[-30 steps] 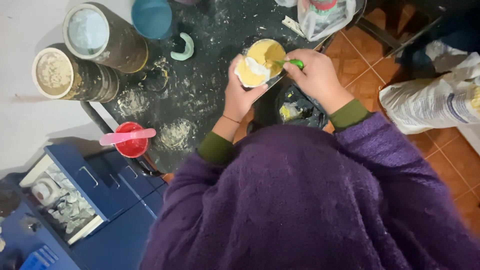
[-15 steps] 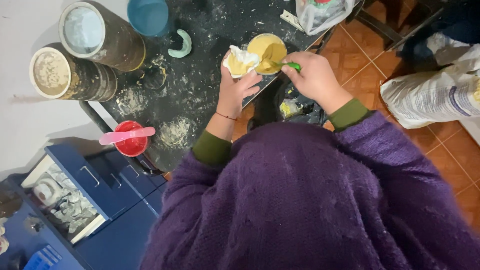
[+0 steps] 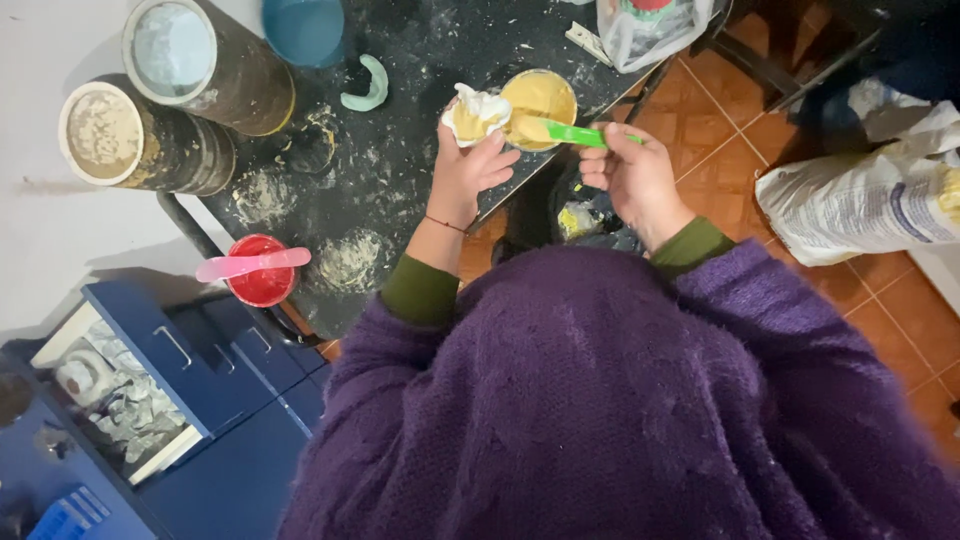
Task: The person mixes a yellow paste in a small container using a green spatula, then transfers the mixture into several small molds on a metal tray. They continue to mix the remaining paste in the container and scrape the sides to ensure it is well combined.
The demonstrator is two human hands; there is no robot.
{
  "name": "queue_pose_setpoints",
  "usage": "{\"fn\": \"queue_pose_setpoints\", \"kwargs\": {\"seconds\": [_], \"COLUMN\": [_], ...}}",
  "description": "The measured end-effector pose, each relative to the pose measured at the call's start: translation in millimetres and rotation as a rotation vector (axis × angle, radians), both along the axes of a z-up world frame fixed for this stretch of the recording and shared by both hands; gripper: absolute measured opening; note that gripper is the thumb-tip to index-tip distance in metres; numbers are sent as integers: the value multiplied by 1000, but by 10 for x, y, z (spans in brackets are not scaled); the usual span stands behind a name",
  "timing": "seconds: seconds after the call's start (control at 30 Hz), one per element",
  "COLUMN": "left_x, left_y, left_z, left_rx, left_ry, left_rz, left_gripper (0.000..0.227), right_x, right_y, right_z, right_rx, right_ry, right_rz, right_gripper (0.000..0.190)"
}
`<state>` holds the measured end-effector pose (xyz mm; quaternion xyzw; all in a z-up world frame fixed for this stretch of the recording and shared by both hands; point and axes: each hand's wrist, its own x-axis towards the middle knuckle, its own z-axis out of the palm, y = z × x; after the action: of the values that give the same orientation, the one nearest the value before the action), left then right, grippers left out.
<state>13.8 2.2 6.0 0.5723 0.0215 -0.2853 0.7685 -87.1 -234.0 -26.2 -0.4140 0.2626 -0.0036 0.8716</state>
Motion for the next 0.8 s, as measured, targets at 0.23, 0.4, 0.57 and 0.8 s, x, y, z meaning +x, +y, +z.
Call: {"fn": "queue_pose_setpoints", "kwargs": {"seconds": [0.23,0.4,0.57,0.8], "left_x": [-1,-102,-116,-118], "left_y": [71,-11,-45,-66], "left_z": [-270,-12,-33,-9], "left_rx": [37,-63,-111,-53], "left_ry": [-469,-532,-522,-577], "left_rz": [64,-41,-85,-115], "left_gripper": [92,96,93,91], "right_x": [-96,-241,-304,-328], "right_y": [-203,-196,-231,-284], "right_z": [295,832,1197,1294], "right_rx": [178,-472,-1328,-1345], "right_ry": [-260,-559,-712,-737], "right_rz": [-51,35,258,287], "right_gripper": [18,15,19,19]}}
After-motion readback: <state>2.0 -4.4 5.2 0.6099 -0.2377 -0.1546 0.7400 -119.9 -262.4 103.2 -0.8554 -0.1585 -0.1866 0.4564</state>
